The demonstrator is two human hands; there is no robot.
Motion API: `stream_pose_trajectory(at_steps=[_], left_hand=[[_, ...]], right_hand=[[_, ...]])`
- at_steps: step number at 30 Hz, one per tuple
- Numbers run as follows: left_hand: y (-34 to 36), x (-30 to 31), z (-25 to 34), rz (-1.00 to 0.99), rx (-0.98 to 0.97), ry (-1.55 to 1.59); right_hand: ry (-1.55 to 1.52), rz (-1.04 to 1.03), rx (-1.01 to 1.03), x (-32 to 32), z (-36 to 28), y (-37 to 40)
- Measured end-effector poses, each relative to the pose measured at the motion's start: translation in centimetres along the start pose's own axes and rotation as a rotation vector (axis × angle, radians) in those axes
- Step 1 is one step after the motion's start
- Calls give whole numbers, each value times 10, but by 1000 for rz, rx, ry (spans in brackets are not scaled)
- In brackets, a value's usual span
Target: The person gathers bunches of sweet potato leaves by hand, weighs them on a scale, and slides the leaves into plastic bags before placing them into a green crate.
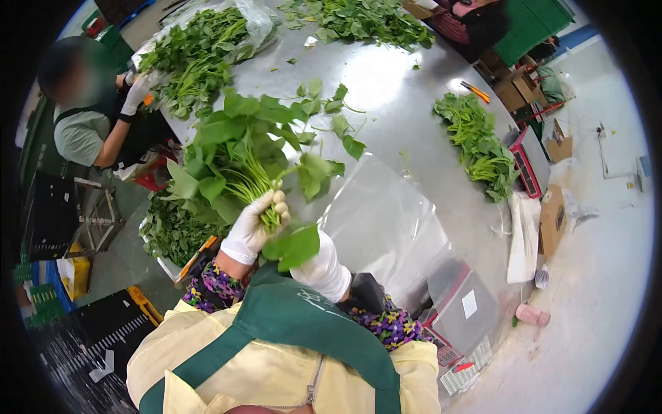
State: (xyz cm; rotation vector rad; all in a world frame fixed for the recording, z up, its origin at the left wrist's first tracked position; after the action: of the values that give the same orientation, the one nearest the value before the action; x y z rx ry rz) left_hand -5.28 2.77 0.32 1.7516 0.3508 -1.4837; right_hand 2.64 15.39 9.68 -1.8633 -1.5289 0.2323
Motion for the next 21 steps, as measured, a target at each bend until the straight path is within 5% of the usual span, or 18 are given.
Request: stream_pose_trajectory(at_steps=[2, 4, 5, 7, 10, 12, 14, 17, 21], left_hand=[[4, -5, 21, 19, -61, -20], [12, -7, 32, 33, -71, -44], [16, -8, 35, 58, -98, -118], [22, -12, 36, 88, -114, -173], [29, -10, 38, 10, -53, -169], [30, -7, 34, -93, -10, -96], [25, -7, 30, -88, 2, -95], [23, -4, 16, -45, 57, -184], [27, -11, -14, -51, 160, -391]], right_hand=[[-120, -60, -54, -2, 28, 2], [153, 46, 2, 16, 21, -50], [194, 47, -387, 16, 49, -66], [805, 3, -33, 21, 76, -92], [798, -94, 53, 21, 74, -81], [697, -135, 47, 17, 60, -68], [320, -216, -407, 6, 58, -54], [12, -178, -724, -16, 72, -41], [-167, -69, -865, -15, 63, -53]])
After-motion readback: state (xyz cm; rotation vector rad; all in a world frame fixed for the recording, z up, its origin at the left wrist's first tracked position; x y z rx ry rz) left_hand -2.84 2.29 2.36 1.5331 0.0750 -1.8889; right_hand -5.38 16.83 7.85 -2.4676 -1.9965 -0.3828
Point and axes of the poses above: each hand's wrist, its own y-axis away from the middle knuckle, its own x-axis out of the back of the hand, z = x × y, the point moved 4 cm from there along -y, towards the middle knuckle, and after that the axes turned 10 degrees about z, right-handed, at the moved point
